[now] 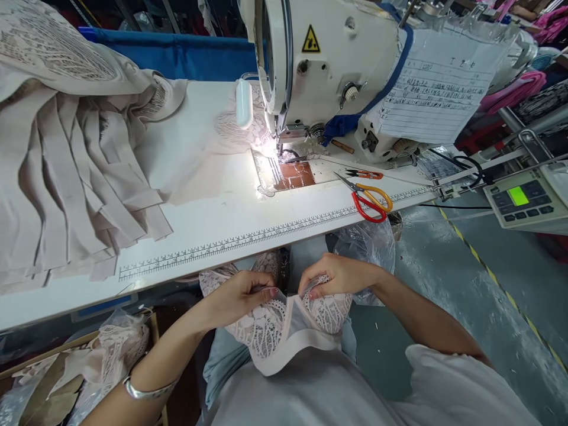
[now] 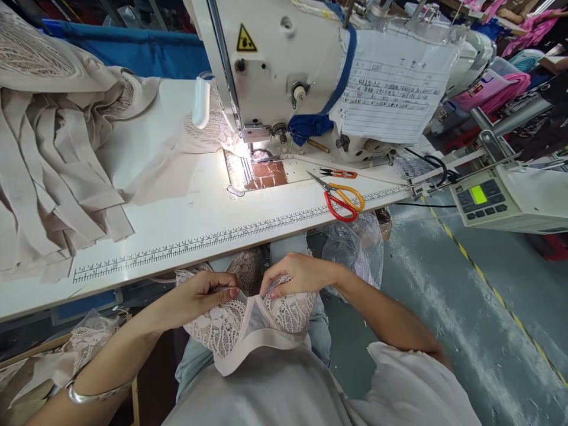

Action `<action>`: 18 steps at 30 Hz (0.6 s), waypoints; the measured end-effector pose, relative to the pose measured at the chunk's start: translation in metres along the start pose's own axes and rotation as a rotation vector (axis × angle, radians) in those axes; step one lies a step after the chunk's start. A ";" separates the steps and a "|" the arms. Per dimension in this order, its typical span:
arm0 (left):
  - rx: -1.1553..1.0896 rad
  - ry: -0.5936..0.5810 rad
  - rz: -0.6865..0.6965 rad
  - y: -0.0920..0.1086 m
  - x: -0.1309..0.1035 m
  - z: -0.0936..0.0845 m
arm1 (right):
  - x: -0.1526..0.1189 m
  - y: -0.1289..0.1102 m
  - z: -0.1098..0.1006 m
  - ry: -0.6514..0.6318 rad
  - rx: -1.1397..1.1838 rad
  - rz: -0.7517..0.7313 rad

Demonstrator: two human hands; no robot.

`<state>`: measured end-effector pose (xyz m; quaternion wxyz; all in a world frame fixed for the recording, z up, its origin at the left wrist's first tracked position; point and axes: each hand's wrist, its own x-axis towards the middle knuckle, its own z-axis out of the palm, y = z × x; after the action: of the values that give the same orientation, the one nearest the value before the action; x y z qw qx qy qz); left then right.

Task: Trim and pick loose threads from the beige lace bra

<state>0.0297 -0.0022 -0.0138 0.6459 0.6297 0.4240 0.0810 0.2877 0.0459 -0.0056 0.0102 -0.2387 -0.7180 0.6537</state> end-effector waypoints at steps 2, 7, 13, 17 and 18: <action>-0.008 -0.011 0.000 -0.001 0.000 0.000 | 0.000 0.000 0.000 0.000 -0.010 0.003; -0.009 -0.023 -0.005 -0.002 0.000 0.000 | 0.000 0.000 0.000 -0.003 -0.011 0.012; -0.014 -0.017 -0.005 -0.004 0.000 0.002 | 0.000 0.001 0.001 -0.004 -0.007 0.012; -0.033 -0.007 0.004 -0.004 0.001 0.002 | 0.000 0.001 0.002 0.002 -0.024 0.007; -0.038 -0.020 0.009 -0.004 0.001 0.002 | 0.000 0.000 0.002 0.002 -0.022 0.009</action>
<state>0.0298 -0.0044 -0.0181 0.6614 0.6200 0.4133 0.0856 0.2873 0.0441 -0.0062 0.0056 -0.2426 -0.7242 0.6455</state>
